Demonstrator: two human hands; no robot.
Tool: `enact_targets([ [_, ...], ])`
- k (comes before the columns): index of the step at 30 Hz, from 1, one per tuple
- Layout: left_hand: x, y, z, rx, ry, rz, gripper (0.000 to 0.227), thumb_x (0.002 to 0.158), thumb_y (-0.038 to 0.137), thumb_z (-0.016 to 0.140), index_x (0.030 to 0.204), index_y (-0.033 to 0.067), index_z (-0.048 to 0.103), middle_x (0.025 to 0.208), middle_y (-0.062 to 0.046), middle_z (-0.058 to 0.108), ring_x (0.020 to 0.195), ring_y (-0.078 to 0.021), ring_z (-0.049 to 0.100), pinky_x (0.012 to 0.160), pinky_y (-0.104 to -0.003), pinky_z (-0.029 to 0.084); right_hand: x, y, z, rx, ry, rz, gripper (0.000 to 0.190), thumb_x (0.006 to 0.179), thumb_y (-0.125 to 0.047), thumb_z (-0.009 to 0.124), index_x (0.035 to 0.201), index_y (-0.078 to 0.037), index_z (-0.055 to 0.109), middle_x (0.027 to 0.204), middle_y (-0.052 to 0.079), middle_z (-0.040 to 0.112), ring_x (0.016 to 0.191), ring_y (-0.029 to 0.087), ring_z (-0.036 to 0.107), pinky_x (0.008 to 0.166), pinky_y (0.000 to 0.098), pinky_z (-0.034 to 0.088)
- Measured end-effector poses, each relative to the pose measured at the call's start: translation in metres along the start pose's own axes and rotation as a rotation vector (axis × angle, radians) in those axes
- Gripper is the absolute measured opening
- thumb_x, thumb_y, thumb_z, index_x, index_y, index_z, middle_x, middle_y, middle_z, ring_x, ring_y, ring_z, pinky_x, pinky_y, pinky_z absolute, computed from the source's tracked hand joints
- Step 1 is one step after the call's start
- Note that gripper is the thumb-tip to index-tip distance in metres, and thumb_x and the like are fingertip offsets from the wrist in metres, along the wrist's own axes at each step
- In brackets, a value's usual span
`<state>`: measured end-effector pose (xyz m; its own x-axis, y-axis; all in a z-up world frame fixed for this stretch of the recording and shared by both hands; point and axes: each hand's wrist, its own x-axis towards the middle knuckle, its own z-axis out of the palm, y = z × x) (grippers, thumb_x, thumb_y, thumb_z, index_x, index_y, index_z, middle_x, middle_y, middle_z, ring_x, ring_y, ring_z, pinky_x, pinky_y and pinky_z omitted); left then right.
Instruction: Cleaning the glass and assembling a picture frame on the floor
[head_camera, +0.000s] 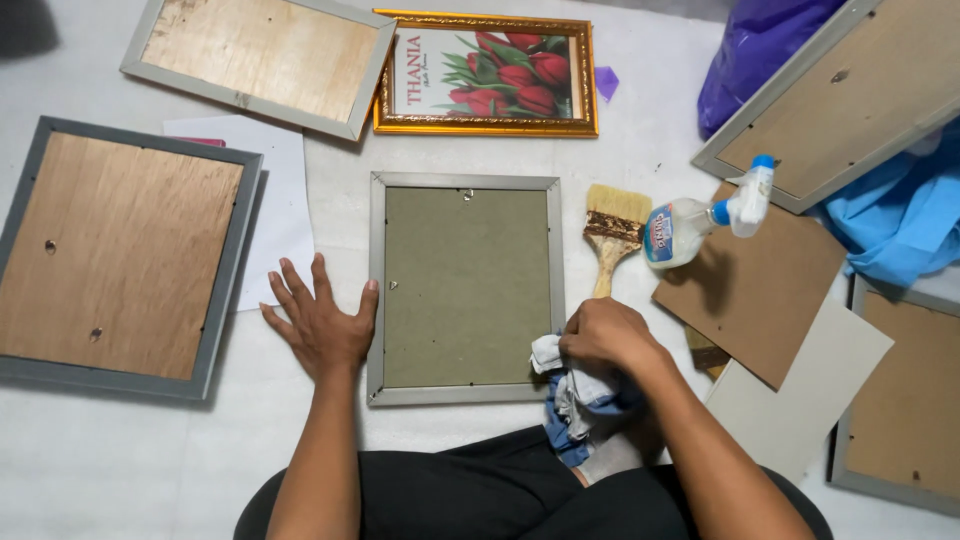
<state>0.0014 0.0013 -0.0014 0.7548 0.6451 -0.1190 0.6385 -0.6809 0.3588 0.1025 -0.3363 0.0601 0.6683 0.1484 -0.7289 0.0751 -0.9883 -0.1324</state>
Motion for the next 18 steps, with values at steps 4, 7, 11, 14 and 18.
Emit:
enact_targets([
  [4, 0.0, 0.006, -0.006, -0.005, -0.018, -0.019, 0.09, 0.091, 0.078, 0.042, 0.159, 0.0203, 0.038, 0.171, -0.016, 0.017, 0.158, -0.0337, 0.005, 0.123, -0.06, 0.004, -0.044, -0.023, -0.021, 0.292, -0.149, -0.1, 0.03, 0.076, -0.039, 0.07, 0.088, -0.017, 0.087, 0.085, 0.02, 0.08, 0.092, 0.042, 0.074, 0.081, 0.0491, 0.058],
  [7, 0.0, 0.005, -0.007, -0.008, -0.022, -0.034, 0.089, 0.091, 0.078, 0.041, 0.159, 0.0206, 0.038, 0.171, -0.016, 0.016, 0.158, -0.0337, 0.005, 0.123, -0.06, 0.004, -0.047, -0.036, 0.014, 0.615, -0.272, -0.295, 0.025, 0.082, -0.031, 0.073, 0.092, -0.013, 0.088, 0.087, 0.013, 0.082, 0.088, 0.029, 0.072, 0.086, 0.0456, 0.057],
  [11, 0.0, -0.001, -0.005, 0.012, -0.032, -0.029, 0.091, 0.09, 0.08, 0.04, 0.159, 0.0212, 0.037, 0.171, -0.015, 0.016, 0.158, -0.0331, 0.004, 0.123, -0.06, 0.004, -0.057, -0.095, 0.076, 0.467, 0.051, -0.615, 0.028, 0.085, -0.03, 0.065, 0.102, -0.013, 0.08, 0.085, 0.019, 0.075, 0.09, 0.036, 0.071, 0.078, 0.0493, 0.055],
  [14, 0.002, 0.0, -0.002, 0.014, -0.022, -0.013, 0.092, 0.089, 0.08, 0.04, 0.159, 0.021, 0.037, 0.171, -0.016, 0.016, 0.158, -0.0328, 0.004, 0.123, -0.059, 0.002, -0.055, -0.137, 0.116, 0.154, 0.415, -0.812, 0.028, 0.09, -0.031, 0.063, 0.112, -0.018, 0.075, 0.08, 0.014, 0.064, 0.082, 0.037, 0.068, 0.064, 0.0459, 0.056],
  [18, 0.002, 0.0, -0.001, 0.029, -0.015, -0.004, 0.092, 0.089, 0.08, 0.04, 0.159, 0.0204, 0.038, 0.17, -0.015, 0.016, 0.158, -0.0333, 0.005, 0.123, -0.06, 0.005, -0.029, -0.156, 0.161, -0.083, 0.516, -0.862, 0.033, 0.089, -0.024, 0.064, 0.119, -0.013, 0.07, 0.085, 0.009, 0.058, 0.081, 0.031, 0.066, 0.054, 0.0421, 0.058],
])
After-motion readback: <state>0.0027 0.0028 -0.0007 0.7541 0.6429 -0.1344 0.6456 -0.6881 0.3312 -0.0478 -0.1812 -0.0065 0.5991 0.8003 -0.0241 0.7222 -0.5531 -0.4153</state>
